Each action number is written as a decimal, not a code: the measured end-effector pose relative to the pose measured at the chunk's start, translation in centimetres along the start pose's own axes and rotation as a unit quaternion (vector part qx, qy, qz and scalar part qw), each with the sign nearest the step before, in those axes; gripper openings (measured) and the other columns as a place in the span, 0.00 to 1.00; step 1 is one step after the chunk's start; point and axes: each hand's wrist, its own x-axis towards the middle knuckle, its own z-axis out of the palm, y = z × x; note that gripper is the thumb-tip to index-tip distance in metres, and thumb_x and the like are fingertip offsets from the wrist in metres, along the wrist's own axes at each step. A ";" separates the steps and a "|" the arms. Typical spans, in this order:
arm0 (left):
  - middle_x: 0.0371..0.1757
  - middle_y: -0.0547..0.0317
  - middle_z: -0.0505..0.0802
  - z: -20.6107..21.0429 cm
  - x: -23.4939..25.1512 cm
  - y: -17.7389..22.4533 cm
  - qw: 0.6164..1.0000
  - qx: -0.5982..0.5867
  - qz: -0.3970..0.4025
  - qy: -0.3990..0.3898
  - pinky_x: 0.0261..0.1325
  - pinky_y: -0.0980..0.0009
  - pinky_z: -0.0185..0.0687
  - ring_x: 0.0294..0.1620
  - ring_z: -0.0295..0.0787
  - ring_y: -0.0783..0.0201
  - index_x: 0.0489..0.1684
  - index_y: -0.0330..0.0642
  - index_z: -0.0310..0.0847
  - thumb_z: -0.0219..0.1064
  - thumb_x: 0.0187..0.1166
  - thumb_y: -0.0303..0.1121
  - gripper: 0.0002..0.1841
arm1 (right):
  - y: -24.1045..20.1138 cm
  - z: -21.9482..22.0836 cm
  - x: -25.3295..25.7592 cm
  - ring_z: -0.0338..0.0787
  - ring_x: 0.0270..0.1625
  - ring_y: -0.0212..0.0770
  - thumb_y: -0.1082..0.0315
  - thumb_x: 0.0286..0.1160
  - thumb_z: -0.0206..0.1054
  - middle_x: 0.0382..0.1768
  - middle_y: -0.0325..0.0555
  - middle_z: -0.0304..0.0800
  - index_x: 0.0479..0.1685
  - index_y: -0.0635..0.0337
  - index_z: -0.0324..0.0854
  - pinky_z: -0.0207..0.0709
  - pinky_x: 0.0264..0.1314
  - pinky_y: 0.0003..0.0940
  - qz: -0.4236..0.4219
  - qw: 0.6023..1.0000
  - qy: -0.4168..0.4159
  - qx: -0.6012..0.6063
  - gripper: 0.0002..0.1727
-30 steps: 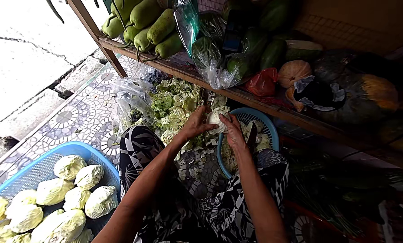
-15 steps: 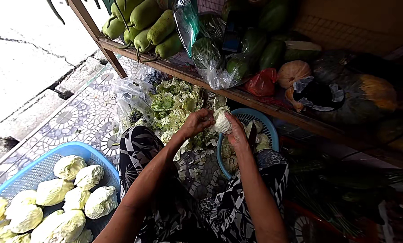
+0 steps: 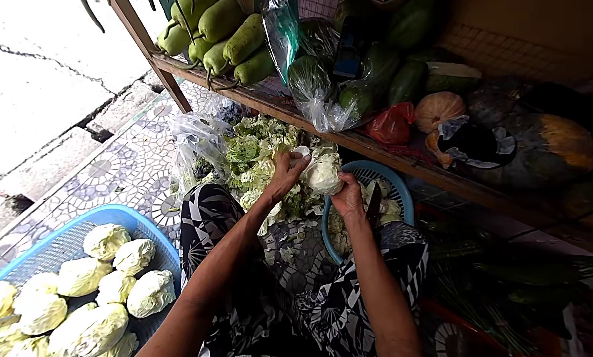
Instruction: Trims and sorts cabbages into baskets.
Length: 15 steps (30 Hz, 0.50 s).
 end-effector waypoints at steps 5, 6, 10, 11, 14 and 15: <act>0.69 0.37 0.76 1.3 0.7 -0.5 0.998 -0.030 0.039 0.048 0.54 0.52 0.81 0.57 0.81 0.49 0.69 0.38 0.64 0.83 0.68 0.37 0.35 | 0.7 0.7 -0.5 0.81 0.68 0.49 0.57 0.90 0.56 0.74 0.56 0.75 0.87 0.53 0.60 0.80 0.64 0.47 0.053 0.981 0.010 -0.185 0.29; 0.67 0.35 0.75 1.5 0.9 -0.7 0.996 -0.002 0.066 0.065 0.55 0.51 0.81 0.58 0.80 0.47 0.65 0.35 0.66 0.84 0.66 0.35 0.34 | 1.0 1.0 -0.7 0.80 0.70 0.52 0.58 0.90 0.56 0.77 0.59 0.71 0.91 0.52 0.53 0.80 0.65 0.49 0.069 0.976 0.008 -0.207 0.32; 0.65 0.30 0.77 1.7 1.1 -1.1 0.983 0.091 0.145 0.068 0.60 0.48 0.81 0.62 0.80 0.41 0.56 0.29 0.73 0.85 0.63 0.33 0.29 | 2.4 0.7 -0.4 0.82 0.69 0.52 0.75 0.70 0.76 0.76 0.64 0.71 0.89 0.59 0.49 0.83 0.64 0.46 0.049 0.966 0.037 -0.252 0.48; 0.63 0.30 0.77 1.4 1.2 -1.2 0.981 0.101 0.156 0.062 0.60 0.48 0.81 0.61 0.80 0.40 0.55 0.28 0.73 0.85 0.64 0.34 0.29 | 2.4 0.5 -0.3 0.81 0.70 0.52 0.76 0.64 0.79 0.75 0.65 0.71 0.89 0.61 0.49 0.82 0.66 0.45 0.037 0.961 0.040 -0.270 0.51; 0.64 0.28 0.79 0.9 1.3 -1.2 0.962 0.158 0.215 0.052 0.58 0.49 0.84 0.58 0.84 0.39 0.57 0.25 0.75 0.81 0.70 0.38 0.28 | 1.4 0.3 0.0 0.82 0.67 0.50 0.75 0.57 0.84 0.72 0.66 0.73 0.84 0.65 0.53 0.83 0.64 0.42 0.013 0.947 0.040 -0.319 0.52; 0.65 0.27 0.79 0.9 1.2 -1.2 0.952 0.191 0.233 0.051 0.55 0.50 0.87 0.55 0.87 0.39 0.58 0.24 0.75 0.78 0.74 0.40 0.28 | 1.0 0.4 0.0 0.83 0.66 0.50 0.75 0.56 0.84 0.72 0.67 0.73 0.84 0.65 0.54 0.82 0.63 0.42 0.011 0.942 0.040 -0.334 0.52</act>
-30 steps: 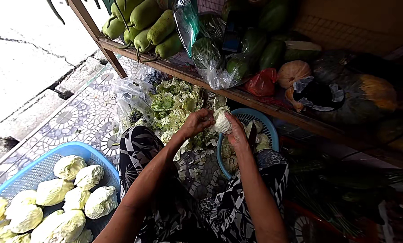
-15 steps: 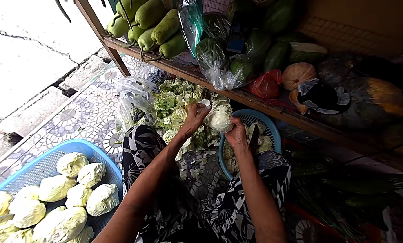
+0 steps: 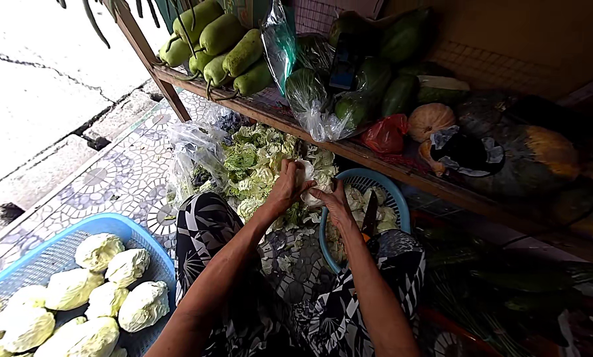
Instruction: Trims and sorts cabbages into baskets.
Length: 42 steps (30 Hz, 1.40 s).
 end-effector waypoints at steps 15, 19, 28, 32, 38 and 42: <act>0.73 0.26 0.72 -1.6 -0.4 0.2 0.992 0.109 -0.010 0.062 0.49 0.54 0.89 0.53 0.89 0.37 0.68 0.29 0.68 0.61 0.88 0.29 0.17 | -0.7 -2.1 -0.9 0.86 0.61 0.40 0.80 0.38 0.80 0.65 0.52 0.80 0.76 0.57 0.65 0.85 0.60 0.37 -0.051 0.990 -0.133 0.012 0.50; 0.81 0.26 0.66 -2.5 -0.5 0.1 0.986 0.089 -0.137 0.035 0.51 0.44 0.87 0.55 0.87 0.31 0.75 0.34 0.64 0.65 0.86 0.31 0.23 | -0.6 -2.4 -1.0 0.88 0.56 0.37 0.82 0.37 0.77 0.59 0.46 0.83 0.73 0.54 0.64 0.87 0.56 0.36 -0.065 0.980 -0.152 0.115 0.49; 0.70 0.37 0.82 -1.5 0.2 1.3 0.912 -0.245 -0.262 -0.200 0.59 0.51 0.86 0.59 0.88 0.48 0.85 0.39 0.56 0.67 0.85 0.45 0.35 | -1.1 -1.0 -0.8 0.89 0.58 0.55 0.65 0.90 0.57 0.68 0.62 0.76 0.86 0.54 0.52 0.88 0.53 0.50 0.052 0.981 -0.030 0.184 0.29; 0.64 0.39 0.83 -1.0 0.2 1.7 0.913 -0.265 -0.273 -0.151 0.55 0.56 0.87 0.52 0.88 0.52 0.81 0.38 0.60 0.71 0.82 0.42 0.33 | -1.6 -1.1 -0.7 0.82 0.71 0.58 0.41 0.91 0.46 0.78 0.64 0.70 0.86 0.60 0.54 0.82 0.64 0.54 0.107 0.987 -0.027 0.121 0.36; 0.62 0.55 0.90 -2.0 0.0 1.2 0.927 -0.304 -0.198 -0.099 0.52 0.66 0.86 0.49 0.90 0.65 0.78 0.45 0.69 0.47 0.94 0.48 0.23 | -0.4 -0.6 -0.5 0.90 0.44 0.50 0.45 0.90 0.50 0.53 0.57 0.85 0.73 0.56 0.70 0.88 0.40 0.42 0.140 0.968 -0.040 0.204 0.27; 0.56 0.57 0.90 -1.9 0.0 1.2 0.930 -0.319 -0.183 -0.027 0.47 0.69 0.84 0.44 0.88 0.68 0.68 0.45 0.75 0.49 0.94 0.38 0.14 | 0.3 -0.4 -0.4 0.91 0.43 0.57 0.34 0.84 0.36 0.53 0.60 0.86 0.71 0.51 0.71 0.87 0.34 0.49 0.146 0.917 -0.050 0.368 0.35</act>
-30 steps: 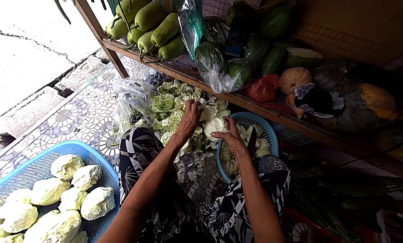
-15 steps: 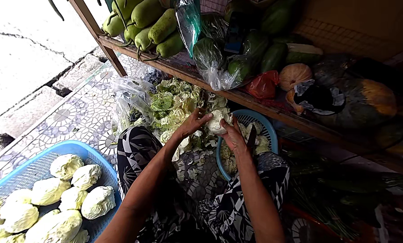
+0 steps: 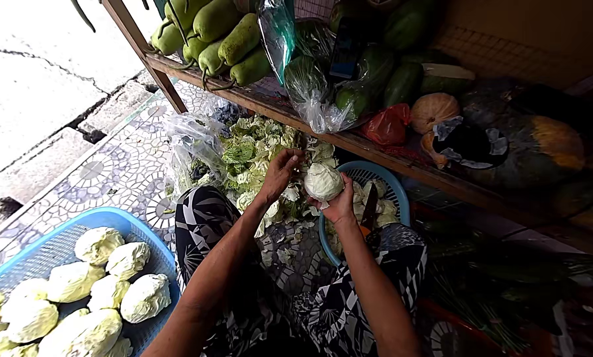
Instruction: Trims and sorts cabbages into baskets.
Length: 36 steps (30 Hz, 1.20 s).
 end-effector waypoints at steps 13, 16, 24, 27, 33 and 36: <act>0.72 0.40 0.84 1.2 0.1 -0.4 0.988 0.128 -0.010 -0.082 0.66 0.49 0.84 0.63 0.88 0.48 0.87 0.42 0.62 0.81 0.70 0.39 0.43 | -0.6 1.3 -0.7 0.84 0.62 0.46 0.51 0.90 0.38 0.66 0.52 0.80 0.77 0.52 0.68 0.81 0.56 0.45 -0.095 0.983 -0.001 -0.158 0.26; 0.78 0.39 0.77 1.4 0.4 -0.9 0.971 0.209 0.092 -0.072 0.63 0.48 0.80 0.67 0.81 0.44 0.82 0.40 0.72 0.87 0.60 0.39 0.44 | -0.6 1.3 -0.7 0.88 0.56 0.50 0.52 0.92 0.39 0.60 0.54 0.83 0.73 0.52 0.71 0.85 0.48 0.48 -0.076 0.988 0.006 -0.134 0.24; 0.68 0.47 0.85 1.1 0.2 -0.4 0.987 0.082 0.112 -0.082 0.56 0.66 0.86 0.55 0.88 0.61 0.72 0.35 0.75 0.81 0.67 0.25 0.31 | -0.5 0.2 -0.3 0.88 0.29 0.47 0.36 0.85 0.34 0.45 0.55 0.88 0.62 0.50 0.74 0.81 0.22 0.36 -0.023 0.997 0.000 0.079 0.33; 0.66 0.48 0.87 1.0 0.1 -0.5 0.990 0.074 0.107 -0.052 0.58 0.66 0.86 0.57 0.88 0.63 0.67 0.35 0.78 0.63 0.86 0.29 0.15 | -0.3 0.4 -0.4 0.89 0.27 0.45 0.34 0.86 0.35 0.44 0.55 0.88 0.64 0.52 0.73 0.83 0.22 0.34 -0.016 0.995 -0.022 0.099 0.34; 0.70 0.44 0.87 1.3 0.5 -0.5 0.989 0.063 0.005 -0.135 0.65 0.60 0.87 0.59 0.92 0.56 0.87 0.42 0.63 0.76 0.74 0.27 0.38 | -0.6 0.6 -0.3 0.91 0.29 0.47 0.25 0.81 0.26 0.42 0.57 0.90 0.68 0.54 0.71 0.86 0.26 0.35 0.023 0.996 -0.033 0.078 0.46; 0.70 0.42 0.88 1.2 0.5 -0.3 0.987 0.099 0.008 -0.124 0.66 0.59 0.86 0.60 0.92 0.54 0.89 0.41 0.62 0.77 0.73 0.25 0.40 | -1.0 0.7 -0.3 0.90 0.31 0.44 0.19 0.74 0.27 0.47 0.56 0.89 0.73 0.50 0.70 0.83 0.26 0.32 0.015 0.999 -0.026 0.031 0.51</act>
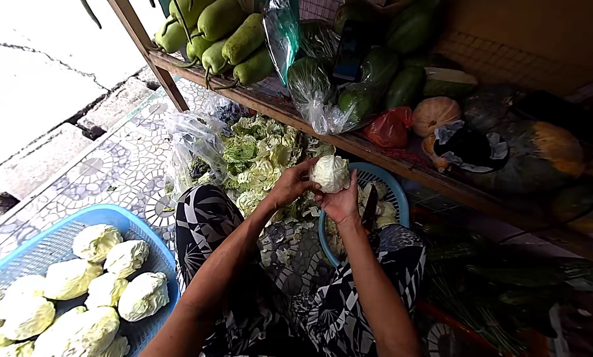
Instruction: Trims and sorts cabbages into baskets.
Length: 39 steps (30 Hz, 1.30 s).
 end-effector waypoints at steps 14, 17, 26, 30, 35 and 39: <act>0.40 0.57 0.89 0.1 -0.2 0.2 0.961 -0.242 -0.067 0.120 0.46 0.65 0.92 0.34 0.90 0.66 0.63 0.38 0.74 0.58 0.85 0.19 0.13 | 0.8 -0.5 0.5 0.79 0.15 0.35 0.24 0.80 0.31 0.33 0.53 0.88 0.55 0.55 0.78 0.73 0.14 0.22 0.007 0.995 -0.044 0.085 0.45; 0.34 0.60 0.88 0.0 -0.2 0.8 0.945 -0.281 -0.107 0.130 0.41 0.71 0.90 0.30 0.88 0.68 0.54 0.37 0.77 0.58 0.85 0.19 0.08 | 1.0 -0.5 0.6 0.77 0.14 0.34 0.23 0.79 0.30 0.33 0.53 0.88 0.55 0.54 0.77 0.70 0.13 0.22 0.008 0.996 -0.048 0.077 0.46; 0.52 0.50 0.84 -0.8 -0.3 -0.7 0.965 -0.127 -0.099 0.207 0.53 0.62 0.84 0.45 0.84 0.63 0.59 0.35 0.77 0.55 0.89 0.24 0.09 | 0.5 -0.2 0.0 0.90 0.45 0.50 0.49 0.86 0.43 0.54 0.57 0.85 0.68 0.54 0.69 0.86 0.36 0.42 -0.128 0.991 0.023 -0.010 0.24; 0.61 0.44 0.82 -0.9 -0.3 -0.5 0.958 -0.114 -0.128 0.228 0.56 0.52 0.81 0.54 0.83 0.54 0.68 0.39 0.72 0.50 0.94 0.39 0.16 | 0.1 -1.3 0.4 0.88 0.58 0.41 0.51 0.58 0.75 0.60 0.45 0.85 0.73 0.48 0.66 0.86 0.57 0.42 -0.222 0.972 -0.061 -0.057 0.39; 0.73 0.43 0.79 0.7 -0.2 0.1 0.950 -0.268 -0.158 0.016 0.56 0.53 0.88 0.59 0.87 0.50 0.90 0.50 0.49 0.50 0.91 0.54 0.33 | -0.4 -2.2 0.8 0.79 0.73 0.40 0.67 0.47 0.83 0.79 0.50 0.70 0.88 0.53 0.54 0.81 0.70 0.39 -0.324 0.898 -0.090 -0.285 0.57; 0.69 0.43 0.82 1.4 -0.2 -0.3 0.910 -0.388 -0.135 0.049 0.57 0.53 0.89 0.60 0.88 0.49 0.90 0.53 0.46 0.48 0.92 0.41 0.28 | -1.2 -3.5 0.9 0.77 0.75 0.37 0.52 0.71 0.70 0.78 0.43 0.73 0.87 0.56 0.57 0.75 0.74 0.38 -0.307 0.886 -0.083 -0.337 0.44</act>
